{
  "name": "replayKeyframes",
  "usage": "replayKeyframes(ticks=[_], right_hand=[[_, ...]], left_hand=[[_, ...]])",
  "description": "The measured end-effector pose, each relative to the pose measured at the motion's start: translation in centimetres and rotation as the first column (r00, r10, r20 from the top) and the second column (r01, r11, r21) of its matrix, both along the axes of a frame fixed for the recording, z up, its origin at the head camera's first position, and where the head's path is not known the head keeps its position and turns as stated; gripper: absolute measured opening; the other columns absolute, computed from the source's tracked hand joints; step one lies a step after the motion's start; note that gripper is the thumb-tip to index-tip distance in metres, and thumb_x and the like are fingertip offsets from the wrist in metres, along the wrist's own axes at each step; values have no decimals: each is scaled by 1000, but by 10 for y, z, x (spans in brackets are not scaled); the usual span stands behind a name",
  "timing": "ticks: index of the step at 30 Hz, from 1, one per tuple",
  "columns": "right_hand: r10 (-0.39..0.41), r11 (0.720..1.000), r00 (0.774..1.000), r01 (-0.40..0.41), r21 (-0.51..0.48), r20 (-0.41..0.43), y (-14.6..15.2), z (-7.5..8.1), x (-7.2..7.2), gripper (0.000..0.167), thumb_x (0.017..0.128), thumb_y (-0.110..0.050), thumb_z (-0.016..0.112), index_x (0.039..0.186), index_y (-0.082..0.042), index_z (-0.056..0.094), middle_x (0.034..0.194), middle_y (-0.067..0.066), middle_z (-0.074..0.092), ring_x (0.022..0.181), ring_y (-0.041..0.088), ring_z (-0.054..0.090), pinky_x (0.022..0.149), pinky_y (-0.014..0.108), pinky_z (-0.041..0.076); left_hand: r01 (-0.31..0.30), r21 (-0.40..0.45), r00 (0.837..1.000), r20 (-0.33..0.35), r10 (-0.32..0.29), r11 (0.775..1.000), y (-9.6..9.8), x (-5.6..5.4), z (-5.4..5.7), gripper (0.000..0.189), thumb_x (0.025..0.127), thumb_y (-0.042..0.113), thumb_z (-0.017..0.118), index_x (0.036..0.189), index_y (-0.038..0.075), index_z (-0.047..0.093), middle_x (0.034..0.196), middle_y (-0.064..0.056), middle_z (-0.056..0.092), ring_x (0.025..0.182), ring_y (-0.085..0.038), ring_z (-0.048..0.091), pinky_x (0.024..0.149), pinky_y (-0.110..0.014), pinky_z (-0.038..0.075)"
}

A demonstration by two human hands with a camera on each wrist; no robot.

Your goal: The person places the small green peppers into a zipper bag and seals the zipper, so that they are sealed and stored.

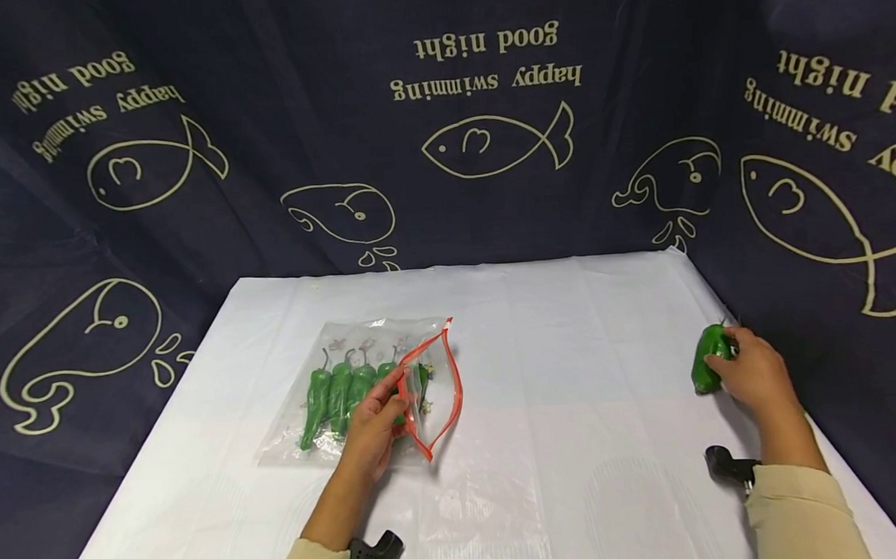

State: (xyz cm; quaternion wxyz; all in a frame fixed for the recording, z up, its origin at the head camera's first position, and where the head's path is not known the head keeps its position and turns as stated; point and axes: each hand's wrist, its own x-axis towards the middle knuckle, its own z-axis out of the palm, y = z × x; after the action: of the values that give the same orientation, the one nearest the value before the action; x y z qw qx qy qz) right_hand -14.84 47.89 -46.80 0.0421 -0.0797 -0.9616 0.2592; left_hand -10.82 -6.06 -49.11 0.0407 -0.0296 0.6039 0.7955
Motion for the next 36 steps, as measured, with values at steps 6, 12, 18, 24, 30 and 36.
replayKeyframes(ticks=[6, 12, 18, 24, 30, 36], right_hand=[[-15, 1000, 1000, 15, -2, 24, -1, -4, -1, 73, 95, -22, 59, 143, 18, 22, 123, 49, 30, 111, 64, 34, 87, 71, 34], [10, 1000, 997, -9, -18, 79, 1, -4, -5, 80, 95, -25, 59, 146, 18, 14, 123, 47, 35, 110, 62, 38, 86, 71, 37], [46, 997, 992, -38, -70, 119, 1, -4, -7, 84, 91, -19, 61, 146, 19, 10, 119, 47, 40, 103, 58, 48, 78, 57, 49], [59, 985, 993, -42, -167, 98, -8, 0, -7, 87, 90, -13, 61, 149, 16, 4, 121, 49, 37, 97, 54, 56, 61, 36, 56], [87, 973, 993, -68, -223, 79, -22, 6, -8, 87, 91, -10, 62, 150, 14, 4, 126, 48, 33, 102, 55, 53, 62, 34, 57], [153, 961, 988, -142, -236, 31, -42, 14, -11, 85, 91, -8, 63, 151, 13, 7, 126, 44, 35, 99, 50, 55, 61, 31, 56]], left_hand=[[-3, 2, 1000, 2, 3, 1000, 0, 0, 0, 61, 89, -1, 55, 148, 11, 48, 120, -14, 64, 85, -11, 62, 59, -24, 51], [-15, -1, 1000, 8, 15, 1000, 0, -1, 0, 62, 88, -2, 56, 148, 11, 49, 118, -16, 65, 83, -10, 62, 58, -23, 51], [-4, 3, 1000, 6, 4, 1000, 0, -2, -1, 61, 88, -2, 56, 148, 11, 49, 118, -17, 65, 83, -11, 62, 58, -23, 50], [-14, -7, 1000, 12, 14, 1000, 0, -1, -1, 62, 87, -2, 56, 147, 14, 50, 116, -14, 66, 81, -11, 62, 58, -24, 51], [-16, -11, 1000, 15, 16, 1000, 0, -1, 0, 63, 87, -3, 56, 147, 13, 50, 109, -14, 68, 77, -9, 60, 57, -23, 50], [-16, -6, 1000, 9, 16, 1000, 1, -1, -1, 62, 87, -3, 57, 147, 11, 49, 104, -10, 69, 76, -8, 60, 57, -22, 49]])
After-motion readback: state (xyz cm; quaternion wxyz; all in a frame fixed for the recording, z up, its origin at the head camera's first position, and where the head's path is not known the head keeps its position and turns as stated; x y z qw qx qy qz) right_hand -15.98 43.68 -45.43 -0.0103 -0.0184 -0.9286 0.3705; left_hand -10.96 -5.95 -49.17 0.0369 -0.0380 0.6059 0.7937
